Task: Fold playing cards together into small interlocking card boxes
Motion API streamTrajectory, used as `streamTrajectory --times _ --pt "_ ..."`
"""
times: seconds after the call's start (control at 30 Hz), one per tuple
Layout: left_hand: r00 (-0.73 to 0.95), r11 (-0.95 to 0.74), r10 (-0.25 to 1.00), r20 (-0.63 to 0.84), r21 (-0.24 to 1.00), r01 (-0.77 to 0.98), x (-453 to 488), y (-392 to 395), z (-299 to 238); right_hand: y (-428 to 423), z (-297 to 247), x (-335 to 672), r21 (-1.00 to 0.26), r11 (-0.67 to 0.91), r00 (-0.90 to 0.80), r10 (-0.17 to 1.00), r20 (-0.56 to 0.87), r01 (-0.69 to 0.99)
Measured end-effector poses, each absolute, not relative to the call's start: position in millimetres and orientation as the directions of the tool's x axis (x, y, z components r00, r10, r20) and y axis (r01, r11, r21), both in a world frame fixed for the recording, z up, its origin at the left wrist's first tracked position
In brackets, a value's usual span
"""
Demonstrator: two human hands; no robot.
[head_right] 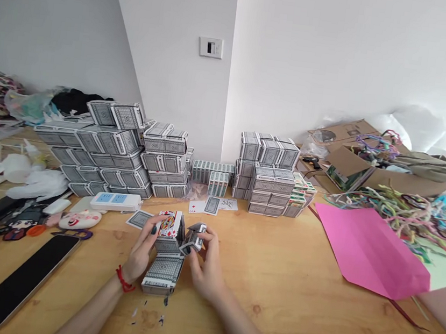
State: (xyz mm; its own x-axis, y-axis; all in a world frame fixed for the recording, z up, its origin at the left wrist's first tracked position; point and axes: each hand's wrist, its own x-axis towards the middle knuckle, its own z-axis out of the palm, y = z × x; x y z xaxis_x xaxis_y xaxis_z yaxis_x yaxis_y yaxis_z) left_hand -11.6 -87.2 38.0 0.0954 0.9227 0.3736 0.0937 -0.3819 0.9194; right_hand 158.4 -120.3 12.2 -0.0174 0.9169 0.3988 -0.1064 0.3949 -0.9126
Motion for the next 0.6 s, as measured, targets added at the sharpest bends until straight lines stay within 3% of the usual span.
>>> streamTrajectory --times 0.6 --pt "0.135 -0.406 0.909 0.393 0.91 0.082 -9.4 -88.8 38.0 -119.2 20.6 161.7 -0.914 0.405 -0.068 0.913 0.403 0.013"
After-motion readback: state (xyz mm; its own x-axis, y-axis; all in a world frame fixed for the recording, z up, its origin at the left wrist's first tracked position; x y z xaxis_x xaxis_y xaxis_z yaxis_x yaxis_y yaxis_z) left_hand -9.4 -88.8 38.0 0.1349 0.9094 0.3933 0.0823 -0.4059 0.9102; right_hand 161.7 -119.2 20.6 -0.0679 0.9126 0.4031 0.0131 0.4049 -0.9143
